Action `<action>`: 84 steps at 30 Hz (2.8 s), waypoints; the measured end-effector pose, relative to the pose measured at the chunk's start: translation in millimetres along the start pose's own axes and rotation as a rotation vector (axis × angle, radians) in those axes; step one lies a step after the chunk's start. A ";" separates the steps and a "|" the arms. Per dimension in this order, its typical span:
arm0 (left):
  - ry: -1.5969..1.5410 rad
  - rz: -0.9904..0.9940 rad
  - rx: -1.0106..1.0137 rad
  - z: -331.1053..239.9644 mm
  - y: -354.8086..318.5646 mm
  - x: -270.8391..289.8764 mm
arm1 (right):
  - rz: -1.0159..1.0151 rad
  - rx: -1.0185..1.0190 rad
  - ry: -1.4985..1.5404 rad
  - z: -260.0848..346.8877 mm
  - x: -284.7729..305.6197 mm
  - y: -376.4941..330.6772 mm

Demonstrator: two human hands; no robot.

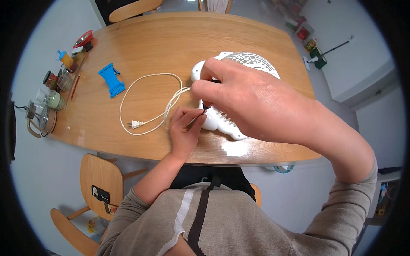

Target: The person uses a screwdriver to remove screws from the base of a small white fan. After removing the screws, the person separates the front grille from the fan body and wipes the interior with a cloth.

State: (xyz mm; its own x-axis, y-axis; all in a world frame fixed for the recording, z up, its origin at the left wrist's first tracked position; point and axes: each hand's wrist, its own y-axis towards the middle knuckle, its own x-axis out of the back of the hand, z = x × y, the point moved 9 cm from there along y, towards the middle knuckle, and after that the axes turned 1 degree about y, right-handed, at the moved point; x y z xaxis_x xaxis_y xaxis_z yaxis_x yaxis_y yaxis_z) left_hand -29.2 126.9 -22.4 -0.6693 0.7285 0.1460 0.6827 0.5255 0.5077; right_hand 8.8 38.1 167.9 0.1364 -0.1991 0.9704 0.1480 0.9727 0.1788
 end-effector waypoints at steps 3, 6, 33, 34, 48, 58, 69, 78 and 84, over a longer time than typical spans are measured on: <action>0.032 0.004 -0.017 0.3 -0.2 1.1 | 0.109 -0.204 0.057 -9.7 -3.1 0.7; 0.018 -0.009 -0.018 1.2 -0.3 0.8 | 0.133 -0.167 -0.095 -10.4 -4.6 -0.5; 0.009 -0.012 -0.018 0.7 0.1 -0.4 | -0.041 0.052 -0.090 -2.2 -7.4 -6.2; -0.001 -0.028 -0.025 1.6 -0.1 0.2 | -0.131 0.130 -0.018 -0.7 -9.4 -6.3; 0.051 0.031 0.031 8.7 -3.7 -1.6 | -0.156 0.029 0.060 -13.6 -6.5 -3.0; 0.076 0.078 0.015 5.7 -3.4 -4.5 | -0.190 -0.051 0.146 -14.6 15.6 -11.6; 0.091 0.269 0.173 21.1 -9.7 -28.4 | -0.454 -0.325 0.361 -45.0 23.2 -73.1; 0.119 0.272 0.273 23.1 -12.0 -28.6 | -0.528 -0.555 0.641 -64.1 -23.7 -112.7; -0.102 0.279 0.229 31.2 -17.0 -33.5 | -0.707 -0.717 1.117 -83.5 -57.7 -134.1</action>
State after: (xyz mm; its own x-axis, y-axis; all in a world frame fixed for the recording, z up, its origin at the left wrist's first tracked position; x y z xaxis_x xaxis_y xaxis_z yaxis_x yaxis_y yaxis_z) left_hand -9.3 107.3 -62.4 -0.4232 0.8917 0.1606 0.8904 0.3765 0.2558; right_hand 62.9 -90.7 74.4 0.4407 -0.8967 0.0419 0.8902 0.4426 0.1082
